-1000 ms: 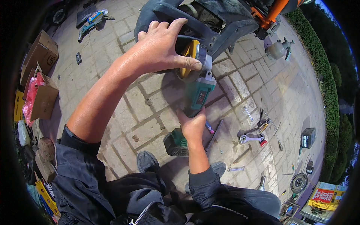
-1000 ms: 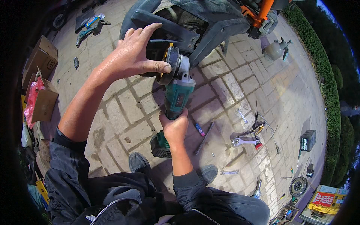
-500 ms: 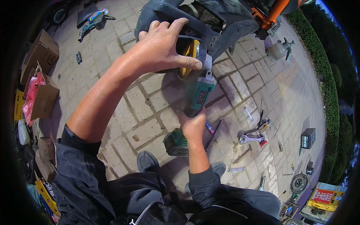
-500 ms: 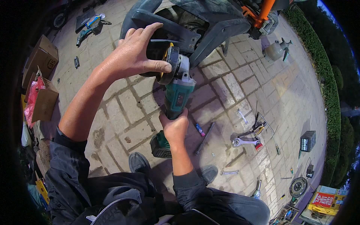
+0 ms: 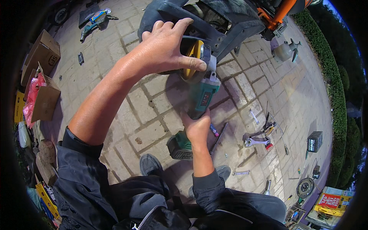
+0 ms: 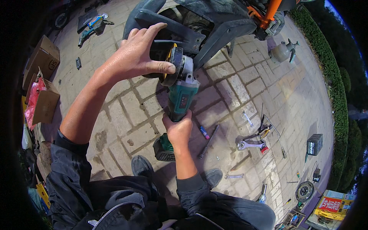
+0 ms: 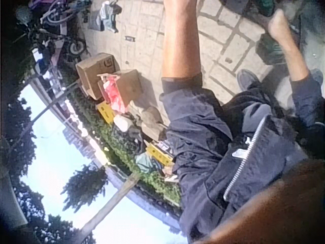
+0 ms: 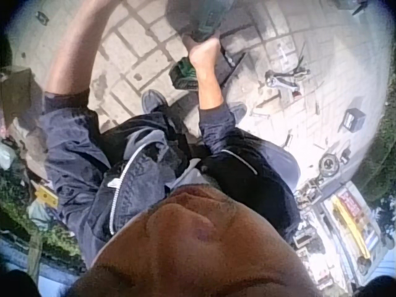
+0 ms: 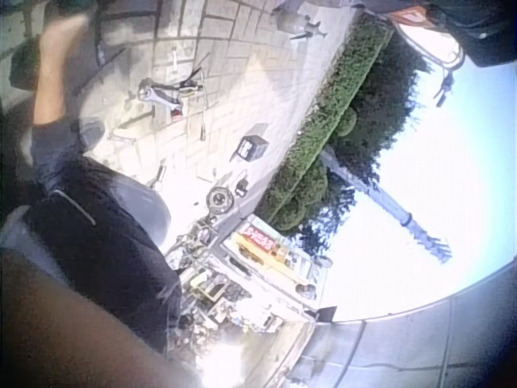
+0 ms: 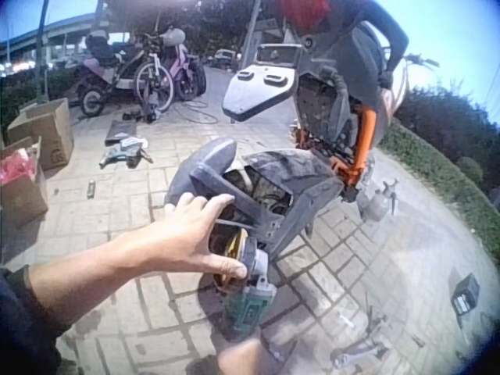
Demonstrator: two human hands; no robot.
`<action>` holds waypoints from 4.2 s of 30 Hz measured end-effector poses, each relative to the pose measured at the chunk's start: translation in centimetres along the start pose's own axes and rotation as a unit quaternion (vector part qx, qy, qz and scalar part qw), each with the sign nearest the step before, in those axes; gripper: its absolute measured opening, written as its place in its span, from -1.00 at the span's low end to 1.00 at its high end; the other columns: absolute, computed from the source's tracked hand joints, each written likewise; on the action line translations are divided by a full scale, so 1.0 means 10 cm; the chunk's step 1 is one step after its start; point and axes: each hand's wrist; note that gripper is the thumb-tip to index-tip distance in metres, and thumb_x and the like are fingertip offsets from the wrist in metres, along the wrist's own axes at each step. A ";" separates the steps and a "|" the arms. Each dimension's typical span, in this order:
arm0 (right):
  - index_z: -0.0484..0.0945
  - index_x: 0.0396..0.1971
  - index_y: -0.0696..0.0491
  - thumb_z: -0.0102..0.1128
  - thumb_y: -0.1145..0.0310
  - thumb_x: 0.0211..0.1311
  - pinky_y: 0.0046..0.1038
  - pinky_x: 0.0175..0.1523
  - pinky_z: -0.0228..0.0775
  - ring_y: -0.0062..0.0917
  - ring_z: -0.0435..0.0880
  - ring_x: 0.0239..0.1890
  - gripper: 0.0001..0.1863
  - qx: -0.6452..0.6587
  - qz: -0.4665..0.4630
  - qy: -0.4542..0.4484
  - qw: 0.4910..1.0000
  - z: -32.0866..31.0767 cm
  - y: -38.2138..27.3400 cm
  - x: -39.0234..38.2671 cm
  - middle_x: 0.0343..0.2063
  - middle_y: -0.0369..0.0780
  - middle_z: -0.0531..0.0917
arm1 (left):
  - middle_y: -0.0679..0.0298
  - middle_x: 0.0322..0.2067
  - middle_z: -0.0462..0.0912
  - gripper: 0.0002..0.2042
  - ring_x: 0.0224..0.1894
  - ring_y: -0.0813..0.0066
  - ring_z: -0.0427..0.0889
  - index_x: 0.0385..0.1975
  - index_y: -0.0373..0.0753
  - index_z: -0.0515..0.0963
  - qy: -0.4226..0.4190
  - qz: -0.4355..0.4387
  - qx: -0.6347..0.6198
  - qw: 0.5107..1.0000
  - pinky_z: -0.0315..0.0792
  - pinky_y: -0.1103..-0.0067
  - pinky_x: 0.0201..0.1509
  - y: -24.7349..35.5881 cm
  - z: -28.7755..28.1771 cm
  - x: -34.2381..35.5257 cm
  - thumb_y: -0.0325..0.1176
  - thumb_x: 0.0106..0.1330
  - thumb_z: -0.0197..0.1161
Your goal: The person uses an angle grinder to trim or smooth the plastic fender of a motorcycle by hand.
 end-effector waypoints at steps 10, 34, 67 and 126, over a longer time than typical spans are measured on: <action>0.51 -0.14 0.19 0.46 0.48 -0.05 -0.49 -0.18 0.45 -0.60 0.57 -0.34 -0.57 -0.020 -0.019 0.001 1.000 -0.02 -0.01 0.01 -0.33 -0.26 0.66 | 0.00 0.06 0.50 0.14 0.20 -0.01 0.36 0.38 -0.21 0.21 0.006 0.007 0.005 1.000 0.25 0.11 0.24 -0.01 0.02 0.01 0.37 -0.19 0.49; 0.49 -0.20 0.27 0.51 0.36 -0.11 -0.34 -0.11 0.51 -0.36 0.72 -0.29 -0.50 -0.029 -0.018 0.006 0.999 -0.02 0.05 0.04 -0.34 -0.05 0.73 | 0.03 0.11 0.49 0.11 0.25 -0.01 0.34 0.39 -0.16 0.20 0.002 0.016 0.001 1.000 0.25 0.12 0.26 0.00 -0.01 -0.01 0.34 -0.15 0.48; 0.50 -0.16 0.23 0.51 0.40 -0.12 -0.36 -0.11 0.50 -0.36 0.70 -0.28 -0.50 -0.047 -0.021 0.013 0.999 -0.07 0.00 0.00 -0.32 -0.09 0.72 | 0.00 0.12 0.49 0.15 0.27 -0.03 0.34 0.39 -0.16 0.19 -0.017 0.015 -0.025 0.999 0.26 0.17 0.31 -0.03 -0.06 0.00 0.28 -0.24 0.56; 0.51 -0.17 0.22 0.50 0.36 -0.09 -0.35 -0.10 0.51 -0.35 0.73 -0.27 -0.52 0.009 0.012 0.013 1.000 -0.04 -0.04 0.00 -0.33 -0.09 0.74 | -0.05 0.15 0.46 0.25 0.29 -0.05 0.31 0.35 -0.25 0.23 0.015 -0.005 0.007 1.000 0.20 0.11 0.34 0.03 0.04 0.01 0.37 -0.40 0.57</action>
Point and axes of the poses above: each hand's wrist, its own x-axis towards the middle knuckle, its own z-axis out of the palm, y = z × x
